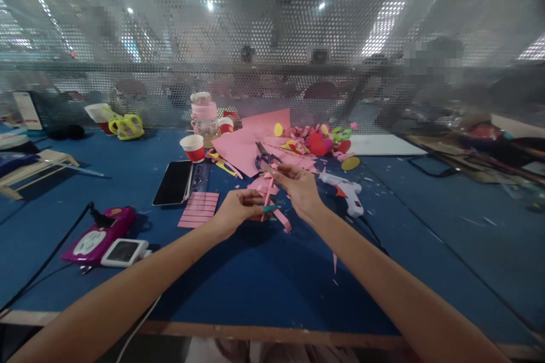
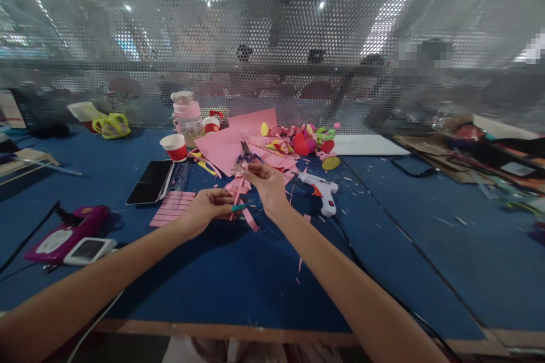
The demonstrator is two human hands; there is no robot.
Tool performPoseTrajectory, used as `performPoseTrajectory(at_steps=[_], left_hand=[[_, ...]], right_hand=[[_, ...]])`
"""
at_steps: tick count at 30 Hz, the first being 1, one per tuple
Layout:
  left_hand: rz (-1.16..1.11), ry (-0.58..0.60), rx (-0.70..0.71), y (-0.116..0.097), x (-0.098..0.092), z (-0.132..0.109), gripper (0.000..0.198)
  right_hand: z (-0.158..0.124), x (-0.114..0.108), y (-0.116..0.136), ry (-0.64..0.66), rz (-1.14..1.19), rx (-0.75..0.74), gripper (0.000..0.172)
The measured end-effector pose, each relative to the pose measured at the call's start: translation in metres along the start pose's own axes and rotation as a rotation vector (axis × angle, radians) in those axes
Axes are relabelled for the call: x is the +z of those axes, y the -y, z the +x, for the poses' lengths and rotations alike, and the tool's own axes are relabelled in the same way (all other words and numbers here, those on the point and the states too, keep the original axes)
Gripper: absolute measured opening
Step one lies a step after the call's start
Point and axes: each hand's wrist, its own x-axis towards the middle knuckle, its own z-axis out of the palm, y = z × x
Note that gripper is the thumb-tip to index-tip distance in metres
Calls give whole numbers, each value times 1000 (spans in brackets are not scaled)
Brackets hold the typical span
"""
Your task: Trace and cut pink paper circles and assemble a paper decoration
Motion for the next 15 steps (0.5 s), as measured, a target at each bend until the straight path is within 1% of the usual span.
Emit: performPoseTrajectory(at_steps=[2, 4, 5, 7, 8, 9, 11, 12, 13, 15], left_hand=[[21, -9, 35, 1, -3, 1, 34], [36, -33, 71, 1, -5, 3, 34], [40, -47, 85, 1, -6, 4, 33], [41, -79, 98, 0, -7, 5, 34], [39, -94, 101, 0, -7, 5, 34], [35, -109, 104, -1, -7, 6, 35], [20, -145, 105, -1, -6, 7, 40], [13, -161, 104, -2, -6, 7, 44], [6, -179, 101, -2, -5, 7, 48], [-2, -214, 89, -3, -5, 8, 54]], right_hand=[[1, -4, 2, 7, -142, -65, 34], [-1, -11, 9, -51, -414, -190, 40], [-2, -17, 14, -123, -596, -265, 42], [-7, -34, 24, -345, -978, -410, 44], [-10, -44, 28, -444, -1156, -429, 46], [-12, -55, 31, -523, -1322, -403, 50], [-15, -79, 33, -695, -1554, -258, 62], [-16, -90, 33, -732, -1634, -158, 68], [-16, -100, 31, -735, -1679, -53, 71], [-15, -113, 28, -745, -1670, 204, 75]])
